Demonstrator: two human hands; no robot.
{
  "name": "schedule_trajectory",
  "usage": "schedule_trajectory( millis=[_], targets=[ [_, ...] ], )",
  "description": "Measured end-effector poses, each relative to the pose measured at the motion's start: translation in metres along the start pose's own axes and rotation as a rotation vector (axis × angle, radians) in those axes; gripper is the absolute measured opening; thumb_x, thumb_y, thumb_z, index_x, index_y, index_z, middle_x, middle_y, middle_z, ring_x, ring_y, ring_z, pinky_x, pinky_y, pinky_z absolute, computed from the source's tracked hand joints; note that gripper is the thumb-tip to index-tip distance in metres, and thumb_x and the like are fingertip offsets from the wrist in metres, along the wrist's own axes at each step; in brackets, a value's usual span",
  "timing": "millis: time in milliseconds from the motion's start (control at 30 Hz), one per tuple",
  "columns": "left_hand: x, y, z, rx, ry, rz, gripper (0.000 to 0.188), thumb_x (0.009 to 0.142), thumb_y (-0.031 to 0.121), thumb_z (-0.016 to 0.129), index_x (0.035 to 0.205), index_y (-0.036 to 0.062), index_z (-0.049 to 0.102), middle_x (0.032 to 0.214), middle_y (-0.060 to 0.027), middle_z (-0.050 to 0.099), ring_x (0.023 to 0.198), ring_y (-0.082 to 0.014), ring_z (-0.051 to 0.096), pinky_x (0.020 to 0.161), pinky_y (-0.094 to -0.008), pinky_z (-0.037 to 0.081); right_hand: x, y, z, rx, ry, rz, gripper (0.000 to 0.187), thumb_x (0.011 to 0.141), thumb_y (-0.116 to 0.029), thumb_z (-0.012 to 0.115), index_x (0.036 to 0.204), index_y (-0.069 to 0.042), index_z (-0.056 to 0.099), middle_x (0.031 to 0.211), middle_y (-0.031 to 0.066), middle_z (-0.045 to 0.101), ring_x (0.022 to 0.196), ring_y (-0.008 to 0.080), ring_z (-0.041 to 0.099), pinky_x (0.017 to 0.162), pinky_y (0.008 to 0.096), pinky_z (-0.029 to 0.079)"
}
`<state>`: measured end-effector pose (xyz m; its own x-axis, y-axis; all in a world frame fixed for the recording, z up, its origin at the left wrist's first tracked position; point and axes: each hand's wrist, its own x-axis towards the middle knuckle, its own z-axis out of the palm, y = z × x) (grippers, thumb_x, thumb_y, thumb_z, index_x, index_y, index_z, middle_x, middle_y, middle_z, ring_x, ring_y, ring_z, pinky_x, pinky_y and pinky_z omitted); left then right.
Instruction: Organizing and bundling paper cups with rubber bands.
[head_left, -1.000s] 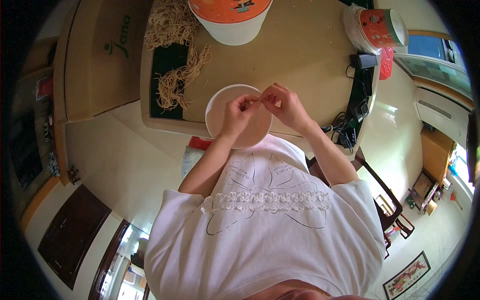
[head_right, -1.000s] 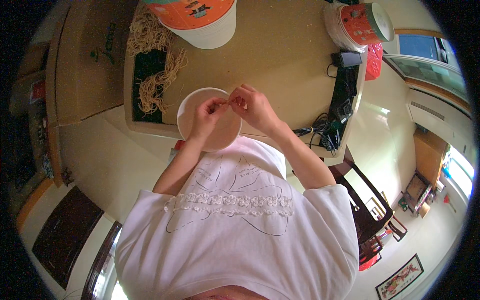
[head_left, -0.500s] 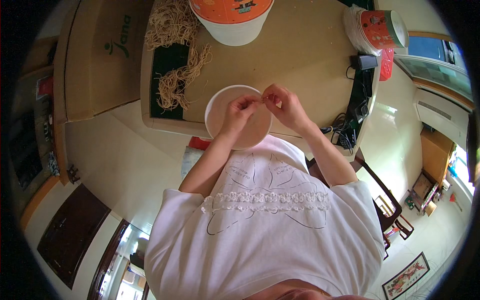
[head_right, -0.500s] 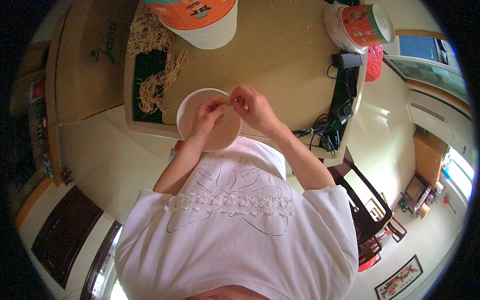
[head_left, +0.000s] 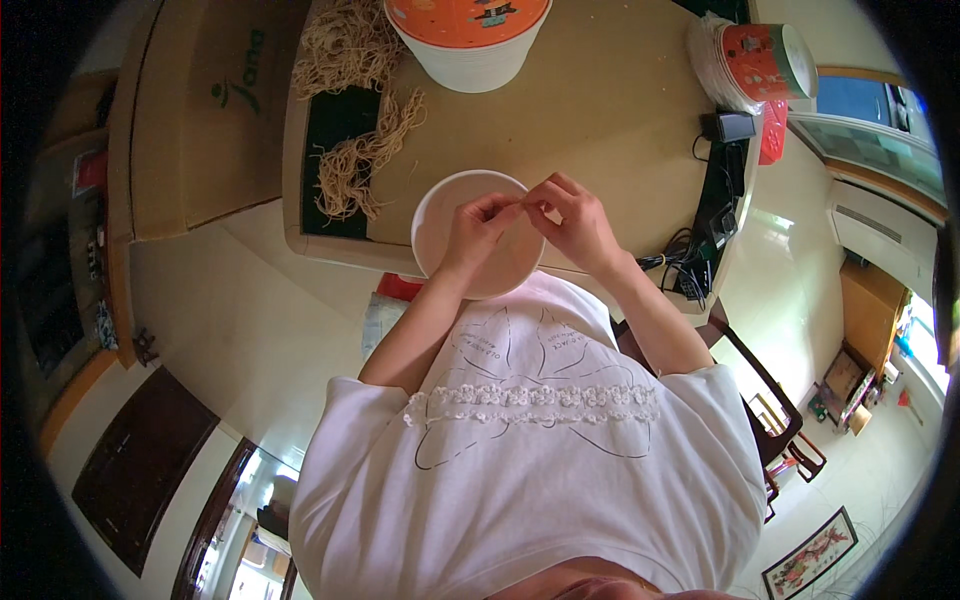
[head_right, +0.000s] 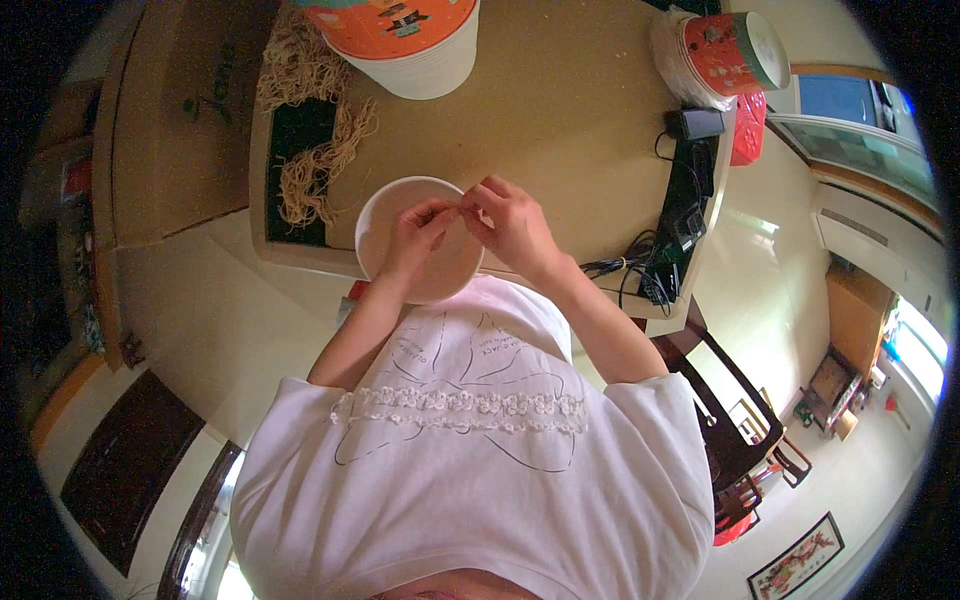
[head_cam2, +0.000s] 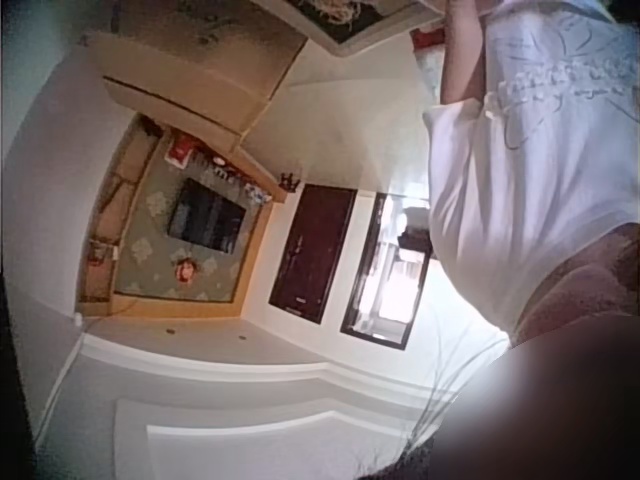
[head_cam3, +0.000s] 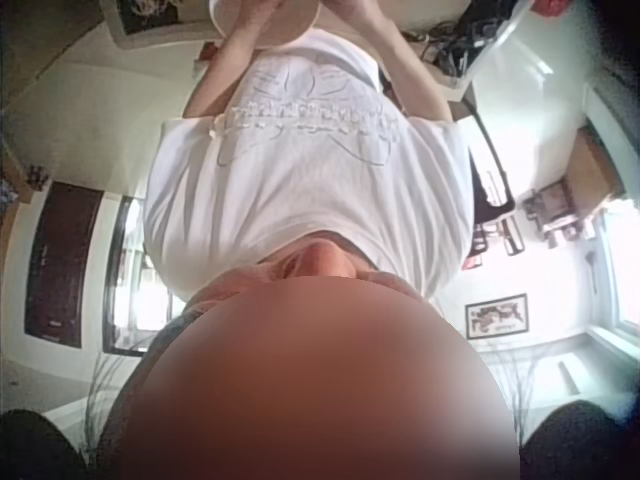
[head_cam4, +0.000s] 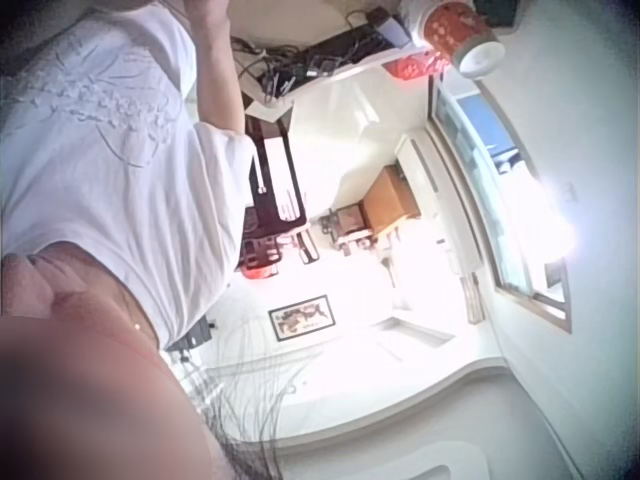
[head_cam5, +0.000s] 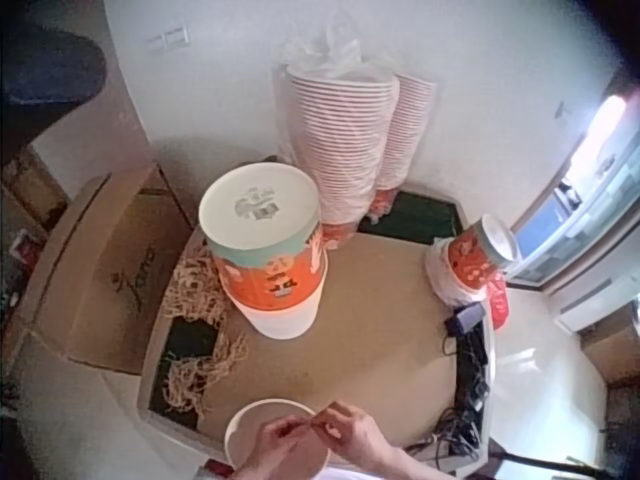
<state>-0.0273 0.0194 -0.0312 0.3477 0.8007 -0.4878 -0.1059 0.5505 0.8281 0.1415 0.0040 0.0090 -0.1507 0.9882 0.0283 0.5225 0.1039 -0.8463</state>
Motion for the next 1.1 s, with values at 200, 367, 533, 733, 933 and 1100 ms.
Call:
schedule_trajectory(
  millis=[200, 367, 533, 733, 933, 1100],
  targets=[
    [0.000, 0.001, -0.003, -0.119, -0.040, -0.131, 0.017, 0.087, 0.020, 0.059, 0.085, 0.0051, 0.067, 0.060, 0.0072, 0.048, 0.049, -0.0010, 0.038, 0.043, -0.0178, 0.026, -0.008, -0.011, 0.003, -0.087, 0.017, -0.087, 0.011, 0.075, -0.001, 0.064, 0.085, -0.006, 0.062, 0.078, 0.0078, 0.056, 0.068, 0.0215, 0.057, 0.060, 0.0315, 0.047],
    [0.001, 0.000, -0.004, -0.092, -0.089, -0.314, 0.019, 0.088, 0.025, 0.058, 0.085, 0.0080, 0.067, 0.058, 0.0071, 0.049, 0.048, -0.0007, 0.038, 0.043, -0.0177, 0.026, -0.021, -0.004, 0.006, -0.129, -0.041, -0.145, 0.015, 0.071, -0.005, 0.064, 0.085, -0.009, 0.062, 0.077, 0.0088, 0.054, 0.069, 0.0273, 0.055, 0.064, 0.0359, 0.045],
    [0.001, -0.005, -0.006, -0.079, -0.100, -0.269, 0.015, 0.087, 0.020, 0.060, 0.088, 0.0067, 0.067, 0.065, 0.0048, 0.055, 0.049, -0.0005, 0.039, 0.044, -0.0170, 0.028, -0.025, -0.006, 0.008, -0.012, 0.023, 0.018, 0.019, 0.073, -0.008, 0.064, 0.092, -0.010, 0.061, 0.080, 0.0091, 0.055, 0.074, 0.0274, 0.056, 0.066, 0.0367, 0.045],
    [0.001, -0.012, -0.007, 0.065, -0.092, -0.144, 0.012, 0.082, 0.011, 0.064, 0.091, 0.0029, 0.066, 0.073, 0.0017, 0.062, 0.060, -0.0033, 0.051, 0.052, -0.0189, 0.040, -0.014, -0.008, 0.006, -0.138, 0.075, 0.008, 0.022, 0.074, -0.004, 0.063, 0.095, -0.009, 0.060, 0.080, 0.0093, 0.055, 0.074, 0.0270, 0.056, 0.065, 0.0362, 0.047],
    [0.008, -0.038, -0.015, 0.278, -0.052, 0.084, 0.012, 0.078, 0.010, 0.067, 0.086, 0.0012, 0.067, 0.076, -0.0045, 0.067, 0.067, -0.0080, 0.058, 0.060, -0.0243, 0.046, -0.007, -0.008, 0.007, -0.232, 0.025, -0.055, 0.020, 0.075, -0.004, 0.062, 0.094, -0.009, 0.061, 0.079, 0.0099, 0.054, 0.072, 0.0284, 0.056, 0.064, 0.0375, 0.047],
    [0.006, -0.025, -0.009, 0.475, -0.030, 0.063, 0.013, 0.075, 0.013, 0.069, 0.080, 0.0009, 0.068, 0.071, -0.0083, 0.067, 0.065, -0.0088, 0.059, 0.060, -0.0252, 0.047, -0.006, -0.008, 0.008, -0.257, 0.015, -0.040, 0.020, 0.075, -0.004, 0.061, 0.094, -0.009, 0.062, 0.079, 0.0098, 0.054, 0.073, 0.0283, 0.055, 0.067, 0.0379, 0.046]
  ],
)
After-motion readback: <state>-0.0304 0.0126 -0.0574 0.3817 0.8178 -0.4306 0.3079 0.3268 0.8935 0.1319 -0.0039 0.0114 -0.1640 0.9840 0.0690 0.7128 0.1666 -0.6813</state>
